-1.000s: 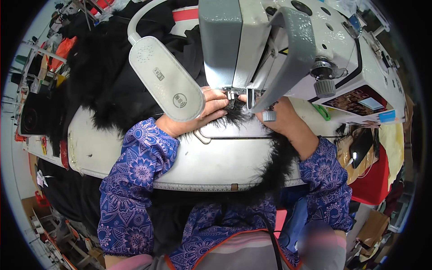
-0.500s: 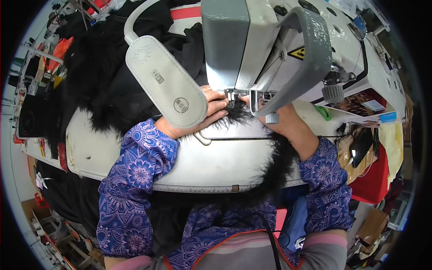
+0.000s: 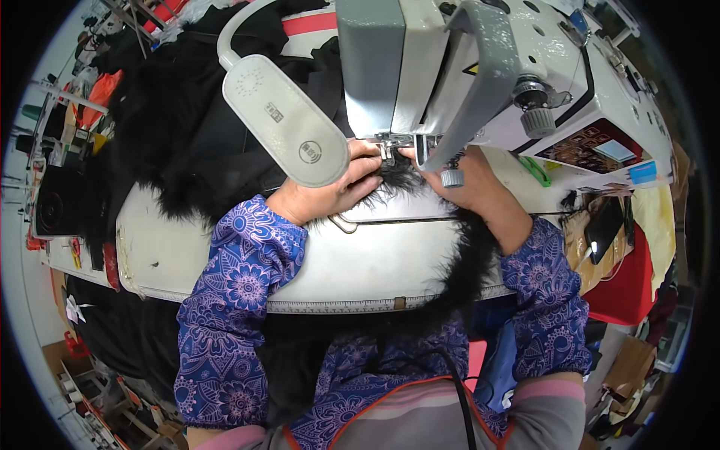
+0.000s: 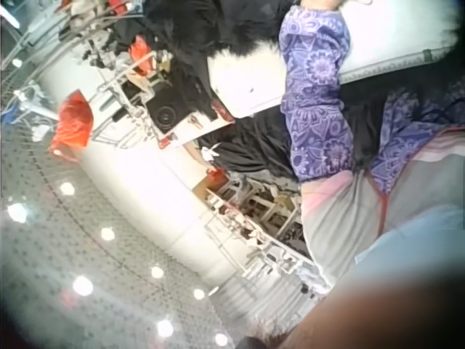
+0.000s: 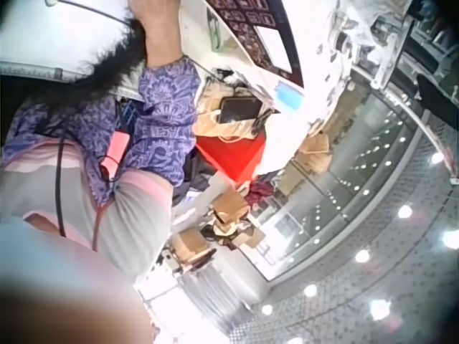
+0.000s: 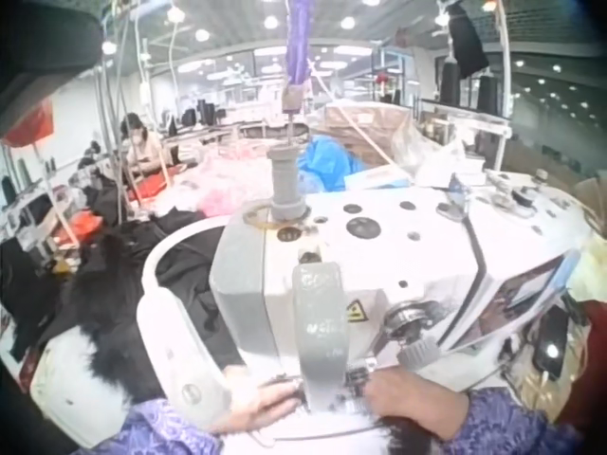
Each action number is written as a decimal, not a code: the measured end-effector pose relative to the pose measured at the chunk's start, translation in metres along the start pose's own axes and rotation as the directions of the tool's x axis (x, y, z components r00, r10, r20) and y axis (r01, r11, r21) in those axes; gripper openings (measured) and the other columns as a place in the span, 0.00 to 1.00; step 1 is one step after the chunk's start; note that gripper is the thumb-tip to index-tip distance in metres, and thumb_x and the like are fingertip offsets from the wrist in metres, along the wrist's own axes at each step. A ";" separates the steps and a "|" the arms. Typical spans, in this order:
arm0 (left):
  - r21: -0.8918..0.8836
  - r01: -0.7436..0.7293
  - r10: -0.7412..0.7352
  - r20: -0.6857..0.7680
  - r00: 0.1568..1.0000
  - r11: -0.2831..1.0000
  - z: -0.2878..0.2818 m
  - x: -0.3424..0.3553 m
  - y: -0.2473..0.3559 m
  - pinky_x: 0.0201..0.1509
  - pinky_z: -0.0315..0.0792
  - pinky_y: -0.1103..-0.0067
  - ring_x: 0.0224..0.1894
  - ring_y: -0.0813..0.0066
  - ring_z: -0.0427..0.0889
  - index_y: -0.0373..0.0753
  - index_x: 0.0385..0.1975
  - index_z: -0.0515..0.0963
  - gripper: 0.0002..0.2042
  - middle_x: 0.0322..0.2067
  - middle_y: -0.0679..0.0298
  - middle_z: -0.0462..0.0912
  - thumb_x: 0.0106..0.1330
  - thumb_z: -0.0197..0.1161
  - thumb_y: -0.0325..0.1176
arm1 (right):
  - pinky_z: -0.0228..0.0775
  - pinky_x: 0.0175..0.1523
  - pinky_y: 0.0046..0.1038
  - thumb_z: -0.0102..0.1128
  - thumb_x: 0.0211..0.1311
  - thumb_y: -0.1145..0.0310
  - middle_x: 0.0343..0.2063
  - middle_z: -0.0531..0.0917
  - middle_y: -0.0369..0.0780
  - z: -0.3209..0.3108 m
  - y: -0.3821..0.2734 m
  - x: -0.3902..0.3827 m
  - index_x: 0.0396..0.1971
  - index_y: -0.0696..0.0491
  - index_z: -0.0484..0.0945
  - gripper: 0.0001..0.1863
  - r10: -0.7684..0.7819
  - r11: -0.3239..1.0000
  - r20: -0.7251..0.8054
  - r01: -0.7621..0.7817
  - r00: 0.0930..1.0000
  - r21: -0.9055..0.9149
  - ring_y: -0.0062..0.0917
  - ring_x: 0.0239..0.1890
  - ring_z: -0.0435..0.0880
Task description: Sewing a black fur trim onto a black fabric garment using an industrial sewing machine.
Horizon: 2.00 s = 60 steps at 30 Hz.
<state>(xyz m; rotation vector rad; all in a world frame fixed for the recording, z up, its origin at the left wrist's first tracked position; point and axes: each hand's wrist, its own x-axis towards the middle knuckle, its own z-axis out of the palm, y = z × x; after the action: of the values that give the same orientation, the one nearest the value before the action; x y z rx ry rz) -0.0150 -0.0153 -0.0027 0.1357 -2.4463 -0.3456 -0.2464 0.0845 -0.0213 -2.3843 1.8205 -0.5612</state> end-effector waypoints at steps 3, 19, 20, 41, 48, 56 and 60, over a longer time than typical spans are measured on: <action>-0.043 0.057 -0.058 -0.012 0.998 0.997 0.000 -0.001 0.000 0.32 0.77 0.73 0.29 0.62 0.82 0.38 0.36 0.82 0.13 0.30 0.60 0.81 0.49 0.72 0.27 | 0.74 0.36 0.34 0.62 0.57 0.64 0.26 0.84 0.42 -0.007 -0.007 0.001 0.42 0.42 0.85 0.12 0.013 0.999 -0.018 -0.013 1.000 0.040 0.38 0.27 0.81; -0.310 0.497 -0.511 0.041 0.858 0.810 -0.005 -0.016 0.036 0.54 0.73 0.73 0.48 0.63 0.80 0.31 0.32 0.79 0.08 0.35 0.59 0.85 0.52 0.63 0.21 | 0.72 0.53 0.39 0.69 0.49 0.57 0.43 0.79 0.48 -0.021 -0.080 -0.051 0.42 0.60 0.78 0.24 -0.260 0.933 -0.107 0.278 0.960 0.227 0.43 0.46 0.79; -0.317 0.503 -0.516 0.049 0.855 0.804 -0.004 -0.015 0.038 0.54 0.73 0.72 0.49 0.61 0.80 0.31 0.33 0.80 0.08 0.35 0.56 0.85 0.53 0.64 0.23 | 0.72 0.54 0.39 0.68 0.51 0.57 0.45 0.79 0.49 -0.015 -0.088 -0.048 0.44 0.60 0.77 0.26 -0.279 0.925 -0.133 0.303 0.951 0.227 0.43 0.47 0.78; -0.137 0.372 -0.353 0.144 0.924 0.918 -0.005 -0.012 0.049 0.62 0.69 0.67 0.56 0.55 0.75 0.32 0.40 0.79 0.20 0.44 0.55 0.81 0.43 0.62 0.15 | 0.74 0.39 0.32 0.69 0.49 0.69 0.37 0.80 0.39 -0.016 -0.057 -0.023 0.32 0.50 0.76 0.12 -0.312 0.931 -0.375 0.360 0.873 0.064 0.33 0.39 0.82; -0.022 0.329 -0.325 0.112 0.939 0.944 -0.010 -0.024 0.055 0.57 0.74 0.69 0.55 0.54 0.77 0.34 0.42 0.79 0.24 0.46 0.54 0.80 0.39 0.60 0.12 | 0.73 0.49 0.36 0.69 0.44 0.74 0.41 0.79 0.42 -0.015 -0.043 -0.004 0.38 0.57 0.77 0.18 -0.338 0.924 -0.154 0.358 0.929 0.133 0.36 0.46 0.80; 0.016 0.207 -0.207 0.046 0.977 0.978 -0.012 -0.033 0.048 0.49 0.77 0.72 0.47 0.60 0.81 0.35 0.38 0.79 0.15 0.42 0.58 0.81 0.47 0.59 0.20 | 0.73 0.47 0.35 0.67 0.42 0.77 0.40 0.79 0.42 -0.017 -0.047 -0.003 0.33 0.57 0.76 0.15 -0.382 0.902 -0.126 0.399 0.915 0.166 0.36 0.45 0.80; 0.087 0.056 -0.064 0.090 0.994 0.995 -0.011 -0.025 0.035 0.50 0.78 0.70 0.47 0.60 0.82 0.34 0.38 0.81 0.17 0.42 0.59 0.82 0.44 0.61 0.18 | 0.73 0.47 0.34 0.66 0.43 0.76 0.42 0.80 0.38 -0.022 -0.046 -0.004 0.36 0.55 0.77 0.16 -0.327 0.938 -0.069 0.333 0.942 0.101 0.32 0.45 0.81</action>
<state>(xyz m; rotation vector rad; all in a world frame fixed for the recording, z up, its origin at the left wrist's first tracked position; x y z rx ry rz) 0.0109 0.0209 0.0009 0.2345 -2.5536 -0.2804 -0.2129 0.1045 0.0115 -2.6343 1.3662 -0.7391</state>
